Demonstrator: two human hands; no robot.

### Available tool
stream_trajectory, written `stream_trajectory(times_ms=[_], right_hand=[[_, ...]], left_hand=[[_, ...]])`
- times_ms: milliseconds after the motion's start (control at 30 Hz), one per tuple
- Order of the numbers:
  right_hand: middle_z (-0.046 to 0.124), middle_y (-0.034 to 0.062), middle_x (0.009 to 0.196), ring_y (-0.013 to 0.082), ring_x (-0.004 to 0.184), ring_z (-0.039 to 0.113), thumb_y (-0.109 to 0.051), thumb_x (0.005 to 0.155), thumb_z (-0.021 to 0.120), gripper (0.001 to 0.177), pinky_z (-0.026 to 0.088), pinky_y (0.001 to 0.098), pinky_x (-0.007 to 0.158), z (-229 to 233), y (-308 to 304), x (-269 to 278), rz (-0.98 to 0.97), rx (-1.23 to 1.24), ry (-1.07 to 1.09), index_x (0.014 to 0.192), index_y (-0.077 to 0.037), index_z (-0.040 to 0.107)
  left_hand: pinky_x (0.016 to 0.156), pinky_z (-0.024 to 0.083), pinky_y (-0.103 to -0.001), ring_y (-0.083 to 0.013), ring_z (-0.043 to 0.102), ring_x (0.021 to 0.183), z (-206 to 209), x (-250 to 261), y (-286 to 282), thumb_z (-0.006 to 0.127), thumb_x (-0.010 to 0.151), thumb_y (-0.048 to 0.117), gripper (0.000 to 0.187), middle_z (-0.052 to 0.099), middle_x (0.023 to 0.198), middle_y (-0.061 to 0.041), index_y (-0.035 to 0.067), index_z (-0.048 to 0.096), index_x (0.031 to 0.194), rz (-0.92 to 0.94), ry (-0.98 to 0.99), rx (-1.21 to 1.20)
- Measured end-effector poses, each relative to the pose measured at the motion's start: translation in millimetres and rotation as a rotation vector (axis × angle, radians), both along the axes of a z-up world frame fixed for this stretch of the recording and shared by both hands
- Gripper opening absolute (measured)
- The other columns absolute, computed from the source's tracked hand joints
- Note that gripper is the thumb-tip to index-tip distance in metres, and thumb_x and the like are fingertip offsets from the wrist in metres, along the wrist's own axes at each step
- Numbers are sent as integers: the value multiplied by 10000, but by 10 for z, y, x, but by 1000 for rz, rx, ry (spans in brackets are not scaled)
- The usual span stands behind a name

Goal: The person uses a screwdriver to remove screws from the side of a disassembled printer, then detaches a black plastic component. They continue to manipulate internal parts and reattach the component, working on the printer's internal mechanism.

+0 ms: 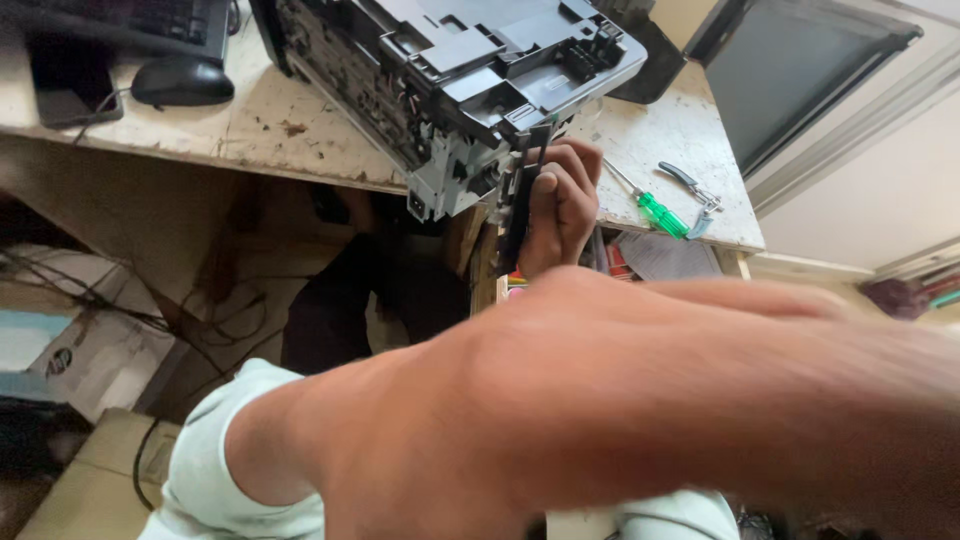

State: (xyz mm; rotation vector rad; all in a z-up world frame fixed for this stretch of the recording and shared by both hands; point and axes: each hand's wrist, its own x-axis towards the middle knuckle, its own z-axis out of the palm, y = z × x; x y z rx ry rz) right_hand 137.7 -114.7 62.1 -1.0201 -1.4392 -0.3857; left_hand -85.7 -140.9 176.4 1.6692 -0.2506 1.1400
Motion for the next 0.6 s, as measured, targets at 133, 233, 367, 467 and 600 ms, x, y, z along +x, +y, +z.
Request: stream_trajectory(times_ms=[133, 233, 367, 467, 600], right_hand=[[650, 97, 1028, 278, 1129, 508, -232, 1128, 502, 353, 390, 401, 1026, 58, 50, -17, -7, -20, 23, 921, 35, 604], [656, 81, 1006, 270, 1127, 502, -240, 1130, 504, 372, 373, 391, 1032, 7, -33, 4, -22, -58, 16, 861, 4, 585], [654, 80, 1010, 271, 1129, 493, -249, 1124, 515, 377, 372, 404, 1061, 28, -32, -14, -26, -44, 9, 851, 1, 589], [655, 82, 1021, 267, 1124, 497, -249, 1122, 518, 368, 379, 401, 1048, 41, -56, -49, -35, -44, 20, 865, 3, 593], [662, 69, 1002, 266, 1117, 502, -231, 1129, 507, 358, 378, 403, 1052, 72, -47, -43, -35, -55, -15, 886, 0, 631]], left_hand=[[753, 530, -253, -154, 667, 848, 118, 78, 142, 588, 1074, 469, 450, 724, 939, -48, 45, 735, 1056, 62, -24, 83], [760, 530, -254, -155, 667, 856, 78, 113, 198, 601, 1072, 440, 415, 726, 947, -47, 47, 736, 1060, 104, -30, 91], [769, 530, -255, -156, 667, 867, 131, 175, 427, 619, 1068, 400, 369, 727, 958, -46, 50, 738, 1065, 130, -28, 144], [776, 530, -256, -157, 667, 875, 107, 175, 452, 633, 1066, 370, 335, 728, 966, -45, 53, 740, 1069, 150, -12, 178], [785, 530, -258, -158, 668, 886, 26, 138, 417, 651, 1062, 330, 289, 729, 976, -43, 56, 742, 1074, 197, -10, 191]])
